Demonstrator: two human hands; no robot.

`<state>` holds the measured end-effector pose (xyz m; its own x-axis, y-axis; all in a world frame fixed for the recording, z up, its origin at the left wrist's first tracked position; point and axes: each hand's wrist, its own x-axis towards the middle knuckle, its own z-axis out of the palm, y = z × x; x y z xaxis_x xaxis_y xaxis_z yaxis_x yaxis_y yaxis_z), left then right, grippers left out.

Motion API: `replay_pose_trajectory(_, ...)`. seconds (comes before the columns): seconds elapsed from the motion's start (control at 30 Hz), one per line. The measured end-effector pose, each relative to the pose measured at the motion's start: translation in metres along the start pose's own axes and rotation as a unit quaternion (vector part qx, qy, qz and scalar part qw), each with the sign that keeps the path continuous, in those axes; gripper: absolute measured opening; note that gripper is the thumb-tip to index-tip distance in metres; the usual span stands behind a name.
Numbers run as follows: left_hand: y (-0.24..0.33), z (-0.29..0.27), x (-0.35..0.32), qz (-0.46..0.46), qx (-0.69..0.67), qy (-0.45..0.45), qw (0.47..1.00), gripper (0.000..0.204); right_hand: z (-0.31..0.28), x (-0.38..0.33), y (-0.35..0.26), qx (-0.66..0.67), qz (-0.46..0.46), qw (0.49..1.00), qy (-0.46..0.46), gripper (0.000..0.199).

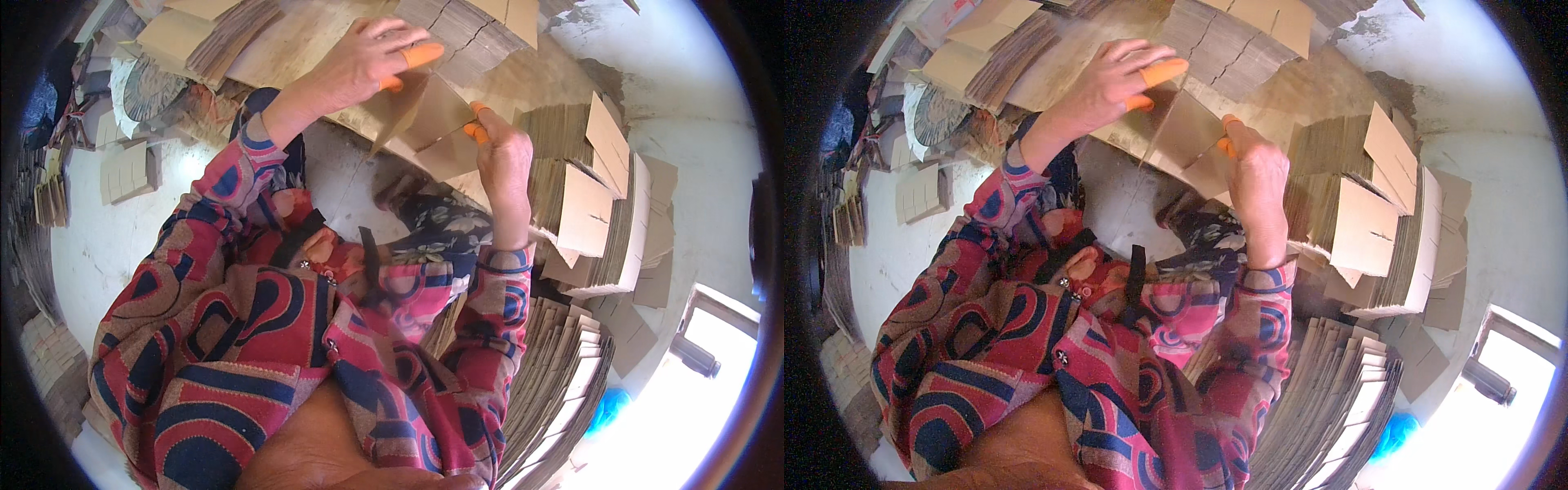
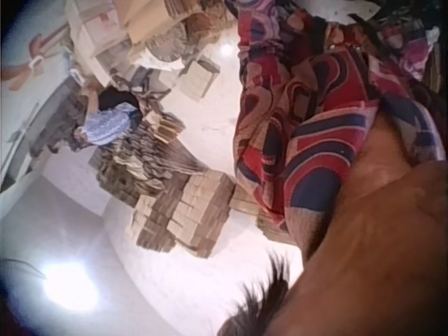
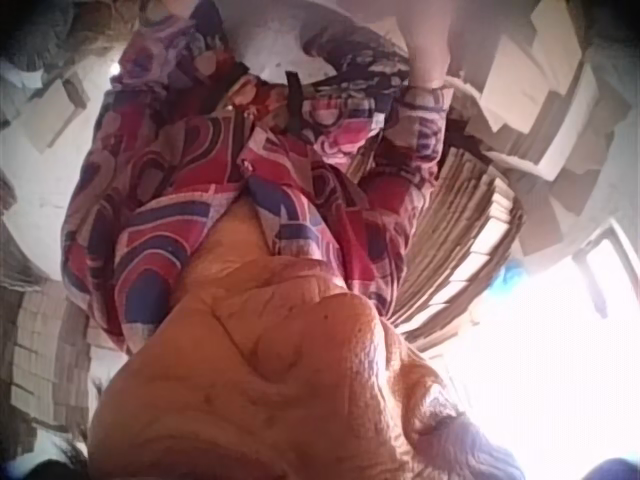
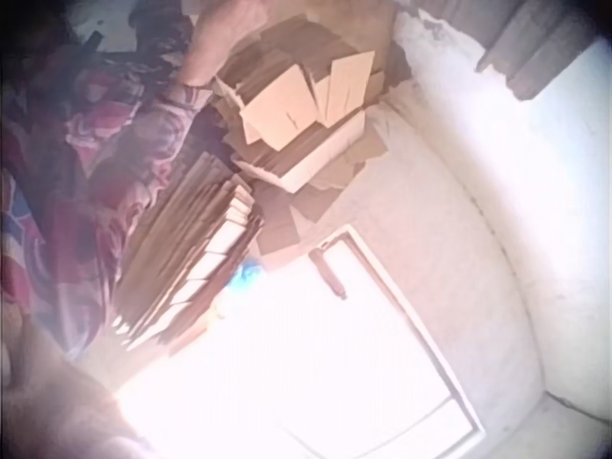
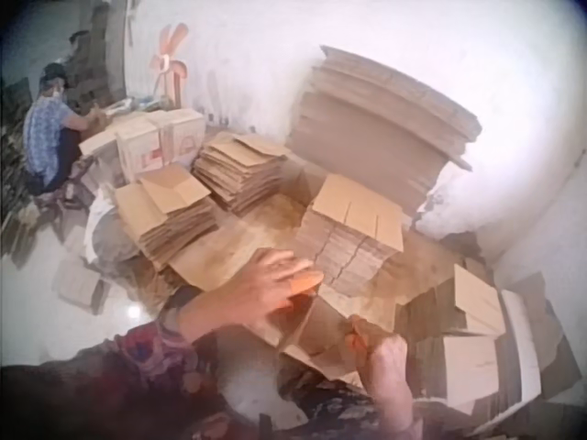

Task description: The person sits on the floor and repeatedly cuts rectangular pieces of cardboard using a utility knife. They pick up each piece, cut it, and place it into a growing stack on the table.

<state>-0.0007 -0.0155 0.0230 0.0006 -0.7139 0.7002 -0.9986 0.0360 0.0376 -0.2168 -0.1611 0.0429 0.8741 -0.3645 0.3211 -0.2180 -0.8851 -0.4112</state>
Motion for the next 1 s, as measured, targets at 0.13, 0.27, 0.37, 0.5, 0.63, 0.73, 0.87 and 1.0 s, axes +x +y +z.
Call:
replay_pose_trajectory(0.13,0.01,0.017,-0.009,0.021,0.011,-0.08,0.996,0.052,0.019,0.001,0.003,-0.057,-0.037,0.997,-0.021,0.03)
replay_pose_trajectory(0.27,0.006,0.029,-0.009,0.032,-0.082,-0.092,0.992,0.041,0.023,-0.002,0.009,-0.009,-0.009,1.0,-0.022,0.038)
replay_pose_trajectory(0.37,-0.001,0.025,-0.001,0.057,-0.098,-0.111,0.987,0.027,0.023,0.0,0.004,-0.016,-0.024,1.0,-0.013,0.036)
replay_pose_trajectory(0.5,0.002,0.031,-0.001,0.003,-0.152,-0.198,0.968,0.009,0.031,-0.003,0.005,0.01,-0.005,0.999,-0.048,0.033)
replay_pose_trajectory(0.63,-0.003,0.048,-0.003,-0.036,-0.18,-0.192,0.964,0.005,0.026,-0.003,0.005,-0.008,0.0,0.999,-0.032,0.039)
replay_pose_trajectory(0.73,-0.013,0.059,-0.005,-0.062,-0.214,-0.192,0.956,0.006,0.016,0.003,-0.006,-0.099,-0.008,0.991,0.088,0.043)
replay_pose_trajectory(0.87,-0.032,0.07,-0.016,0.007,-0.222,-0.093,0.97,0.007,0.05,-0.038,0.007,-0.124,0.103,0.93,0.329,0.056)
replay_pose_trajectory(1.0,-0.016,0.061,0.0,0.025,-0.232,-0.166,0.958,0.01,0.079,-0.127,0.025,-0.159,0.3,0.917,0.211,0.051)
